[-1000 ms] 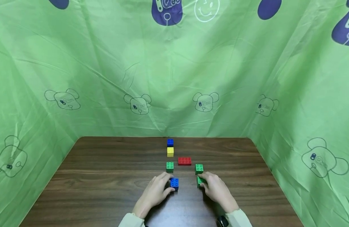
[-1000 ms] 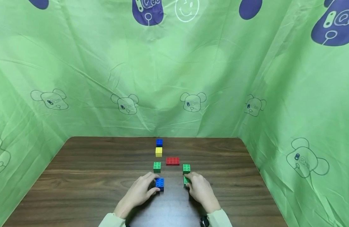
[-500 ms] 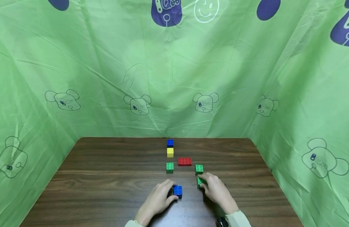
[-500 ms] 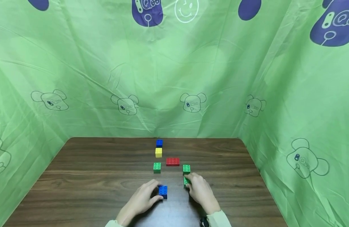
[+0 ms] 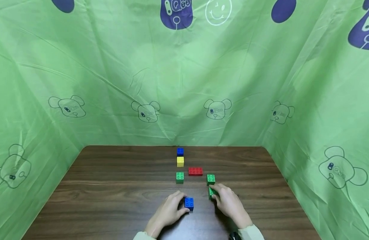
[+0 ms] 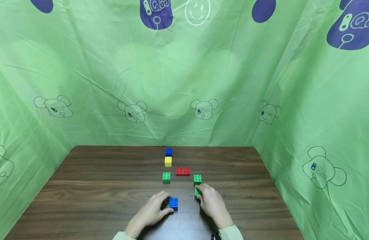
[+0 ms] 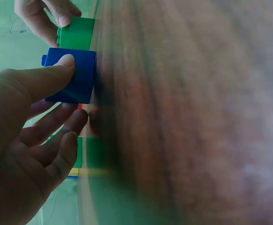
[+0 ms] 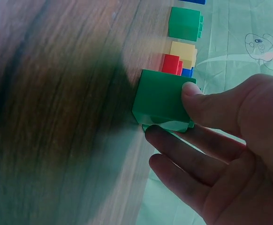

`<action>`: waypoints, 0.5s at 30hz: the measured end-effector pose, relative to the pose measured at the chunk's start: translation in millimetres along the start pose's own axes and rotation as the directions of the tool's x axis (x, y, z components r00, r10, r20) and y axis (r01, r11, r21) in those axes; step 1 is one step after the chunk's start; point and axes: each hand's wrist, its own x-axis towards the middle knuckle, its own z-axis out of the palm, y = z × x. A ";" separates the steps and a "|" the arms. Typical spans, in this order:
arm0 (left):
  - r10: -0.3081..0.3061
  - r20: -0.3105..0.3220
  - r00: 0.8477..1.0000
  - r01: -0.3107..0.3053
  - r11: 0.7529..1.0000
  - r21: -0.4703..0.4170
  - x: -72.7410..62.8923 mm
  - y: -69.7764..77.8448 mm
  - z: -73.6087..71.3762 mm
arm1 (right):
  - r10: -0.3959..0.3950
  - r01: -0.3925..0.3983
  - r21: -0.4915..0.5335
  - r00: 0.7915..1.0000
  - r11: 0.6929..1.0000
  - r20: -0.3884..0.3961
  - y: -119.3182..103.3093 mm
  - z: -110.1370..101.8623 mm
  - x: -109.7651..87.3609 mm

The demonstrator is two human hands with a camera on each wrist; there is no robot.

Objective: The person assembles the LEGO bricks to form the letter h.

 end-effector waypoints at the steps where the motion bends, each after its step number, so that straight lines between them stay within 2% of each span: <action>1: -0.005 0.008 1.000 0.005 1.000 -0.004 0.7 -0.1 -0.3 | -0.001 0.001 0.004 1.000 1.000 0.001 0.0 0.0 -0.1; 5: -0.011 0.027 1.000 0.011 1.000 -0.004 4.0 -0.3 -2.2 | -0.016 0.016 0.009 1.000 1.000 -0.003 0.9 -0.5 -0.1; 9: -0.006 0.041 0.999 0.008 0.999 -0.044 6.9 -1.4 -3.8 | -0.039 0.038 -0.026 0.999 0.999 -0.010 1.9 -1.1 1.8; 15: 0.002 0.041 0.999 0.001 0.997 -0.074 11.4 -2.8 -5.4 | -0.102 0.100 -0.065 0.994 0.993 -0.033 -8.7 -10.2 5.4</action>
